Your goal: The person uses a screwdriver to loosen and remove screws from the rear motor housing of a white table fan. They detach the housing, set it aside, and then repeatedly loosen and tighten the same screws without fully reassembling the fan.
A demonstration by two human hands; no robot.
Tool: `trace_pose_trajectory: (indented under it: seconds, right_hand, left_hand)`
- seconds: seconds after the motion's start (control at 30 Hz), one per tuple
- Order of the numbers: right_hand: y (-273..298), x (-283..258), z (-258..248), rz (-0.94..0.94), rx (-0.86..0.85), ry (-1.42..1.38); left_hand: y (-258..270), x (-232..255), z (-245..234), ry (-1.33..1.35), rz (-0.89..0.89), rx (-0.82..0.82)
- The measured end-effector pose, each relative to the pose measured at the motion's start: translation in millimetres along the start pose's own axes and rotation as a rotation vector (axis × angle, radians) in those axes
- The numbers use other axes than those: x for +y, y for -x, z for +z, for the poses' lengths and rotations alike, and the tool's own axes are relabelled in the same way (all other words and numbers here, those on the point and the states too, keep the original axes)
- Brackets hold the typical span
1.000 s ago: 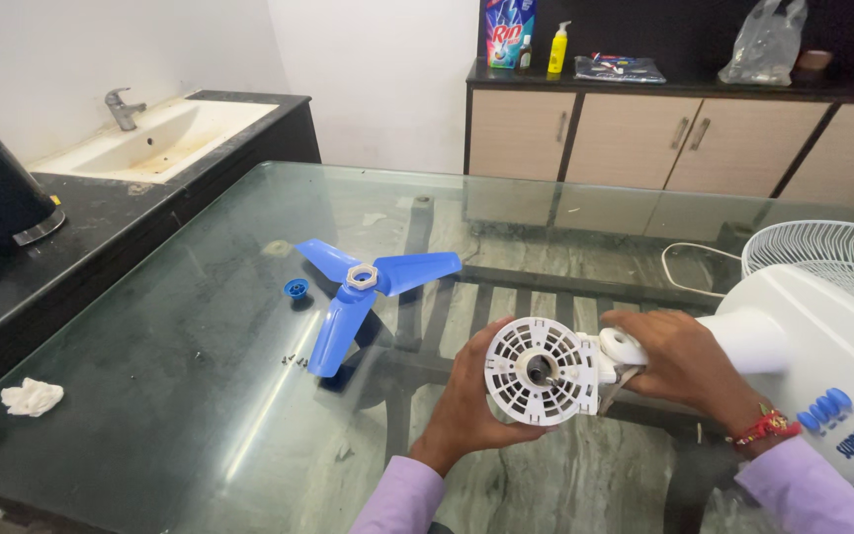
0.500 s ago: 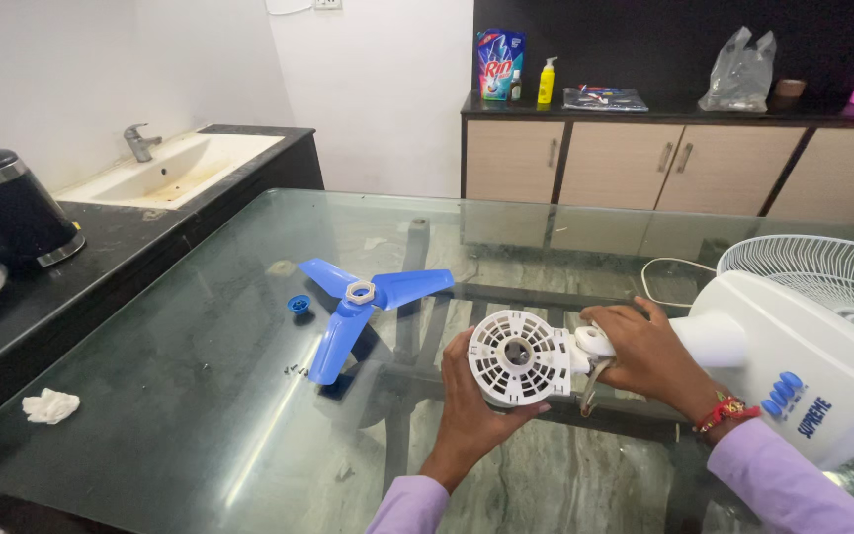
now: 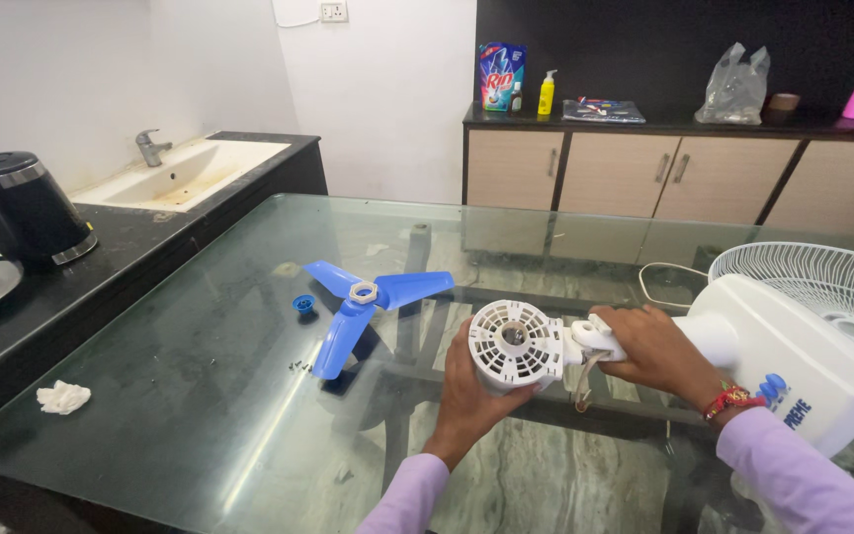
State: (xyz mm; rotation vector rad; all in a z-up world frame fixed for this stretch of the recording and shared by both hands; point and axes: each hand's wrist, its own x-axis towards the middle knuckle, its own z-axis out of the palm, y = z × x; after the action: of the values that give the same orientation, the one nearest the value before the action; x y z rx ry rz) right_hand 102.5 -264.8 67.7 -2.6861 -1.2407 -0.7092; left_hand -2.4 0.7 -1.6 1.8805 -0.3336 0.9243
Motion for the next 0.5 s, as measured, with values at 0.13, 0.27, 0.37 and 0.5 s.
trace_pose_trajectory:
  seconds: [0.13, 0.27, 0.37, 0.5]
  right_hand:
    - [1.4, 0.8, -0.2, 0.156, -0.134, -0.023]
    - [0.4, 3.6, -1.5, 0.129, -0.075, -0.066]
    - [-4.0, 5.8, 0.1, 0.083, 0.016, -0.099]
    - [-16.0, 11.0, -0.5, 0.064, 0.117, -0.065]
  left_hand:
    - [-0.9, 0.4, -4.1, -0.012, -0.002, 0.001]
    - [-12.4, 6.2, -12.1, 0.026, 0.071, 0.000]
    - [-29.8, 12.2, -23.1, 0.004, 0.131, 0.004]
    - [-59.9, 17.0, -37.5, -0.053, 0.310, -0.008]
